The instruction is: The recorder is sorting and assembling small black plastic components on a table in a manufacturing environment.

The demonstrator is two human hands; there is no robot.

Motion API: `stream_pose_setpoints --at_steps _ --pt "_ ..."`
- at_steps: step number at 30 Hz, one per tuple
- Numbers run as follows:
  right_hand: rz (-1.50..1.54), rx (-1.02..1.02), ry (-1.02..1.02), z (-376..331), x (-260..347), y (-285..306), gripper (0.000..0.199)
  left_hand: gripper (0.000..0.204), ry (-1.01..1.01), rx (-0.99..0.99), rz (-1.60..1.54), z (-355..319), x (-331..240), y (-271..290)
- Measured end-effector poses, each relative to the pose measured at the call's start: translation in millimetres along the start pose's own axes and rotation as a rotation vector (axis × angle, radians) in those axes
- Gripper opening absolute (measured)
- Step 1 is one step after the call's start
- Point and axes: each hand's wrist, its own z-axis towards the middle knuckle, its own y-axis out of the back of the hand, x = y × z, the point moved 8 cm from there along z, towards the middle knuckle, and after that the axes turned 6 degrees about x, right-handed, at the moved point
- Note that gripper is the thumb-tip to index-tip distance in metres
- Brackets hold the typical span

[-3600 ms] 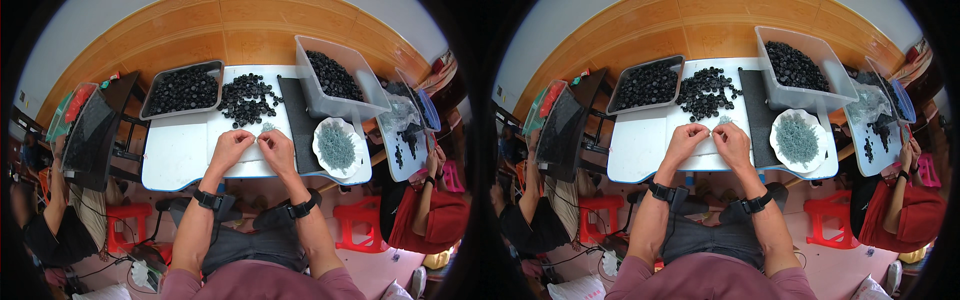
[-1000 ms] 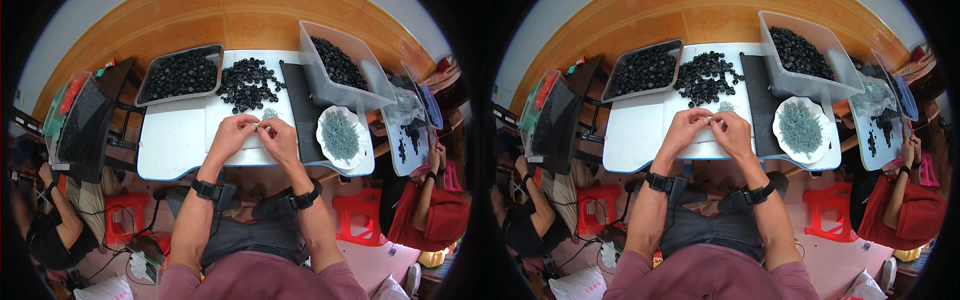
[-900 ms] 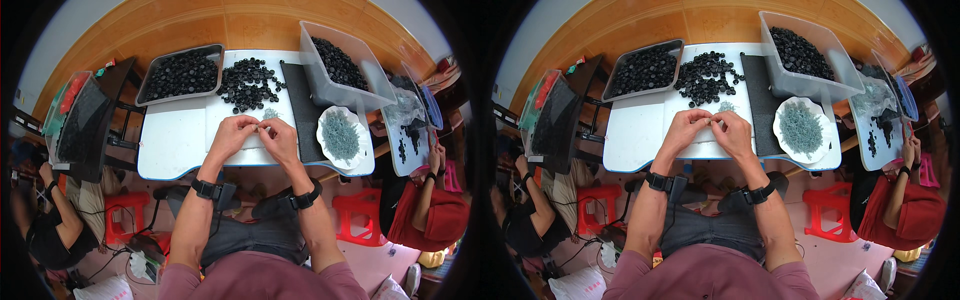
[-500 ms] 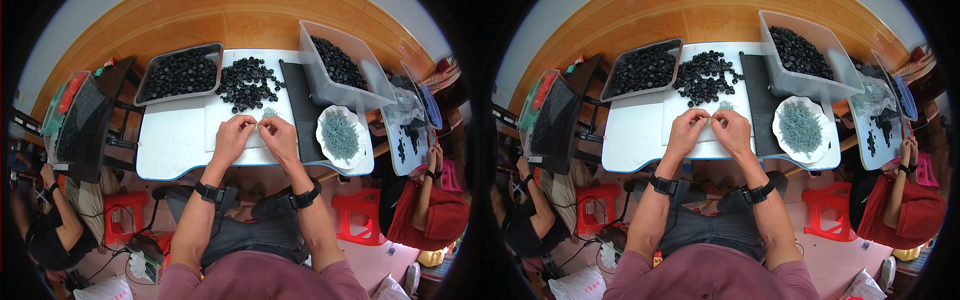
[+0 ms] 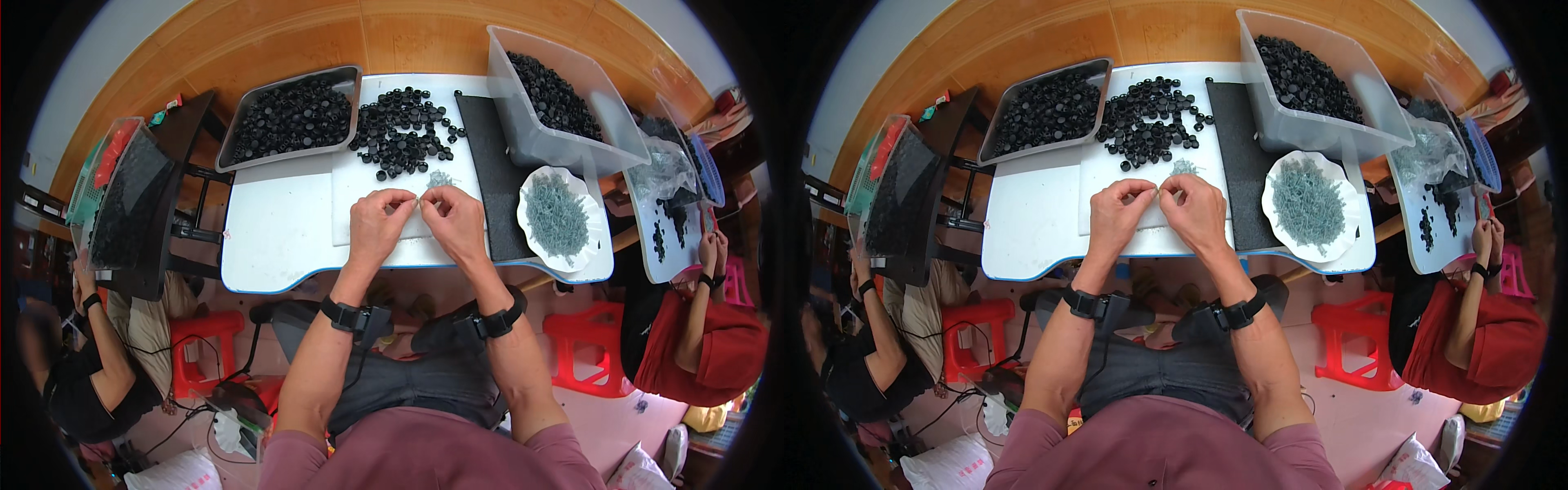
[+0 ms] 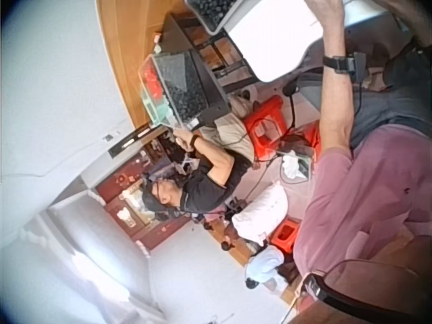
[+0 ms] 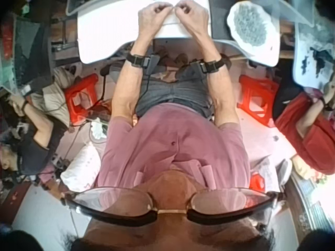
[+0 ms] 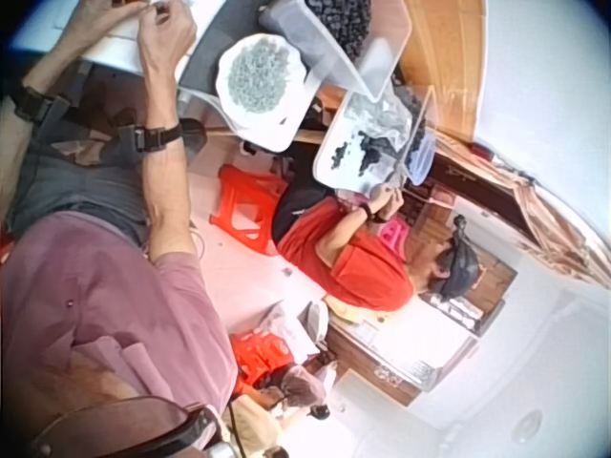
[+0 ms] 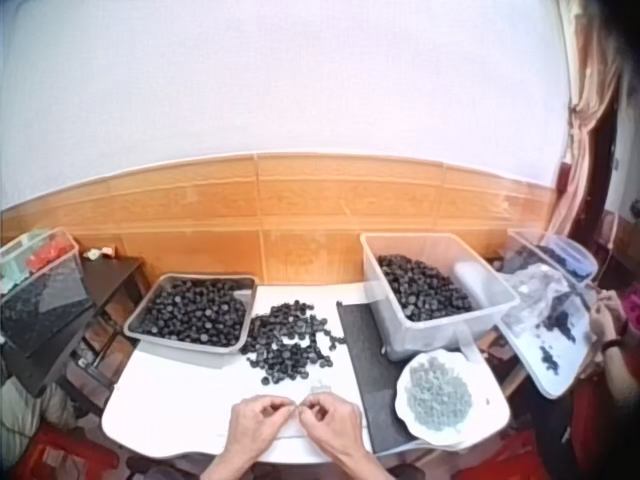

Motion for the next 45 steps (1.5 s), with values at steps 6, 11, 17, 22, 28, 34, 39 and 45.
stream_pose_setpoints --at_steps 6,11,17,22,28,34,39,45 --pt "-0.026 -0.042 -0.028 1.6 -3.7 -3.6 0.015 0.009 -0.118 -0.043 0.034 -4.2 -12.4 1.0" --pt "0.006 -0.043 -0.054 1.4 -8.2 -3.6 0.015 0.010 -0.302 -0.036 0.143 -4.8 -20.2 -0.2" --pt "0.312 -0.047 0.002 -0.8 -13.0 -3.9 0.012 0.014 -0.197 0.070 0.068 -2.6 -12.3 -5.5" --pt "0.291 -0.159 0.002 -1.9 -12.3 4.7 0.011 0.018 -0.064 0.009 0.056 -0.3 -1.7 -2.0" --pt "0.436 -0.215 -0.053 -3.2 -24.2 6.7 0.012 0.021 -0.391 0.141 0.334 -8.8 -36.7 -16.2" --pt "0.404 -0.144 -0.037 -2.9 -18.9 1.6 0.010 0.020 -0.316 0.119 0.326 -7.4 -19.1 -14.1" --pt "0.339 -0.120 -0.007 -3.4 -13.6 3.1 0.008 0.014 -0.155 -0.027 -0.038 -1.8 -21.5 2.1" --pt "0.293 -0.054 0.025 -3.1 -12.2 -2.8 0.008 0.013 -0.201 0.025 0.031 -1.2 -16.3 1.7"
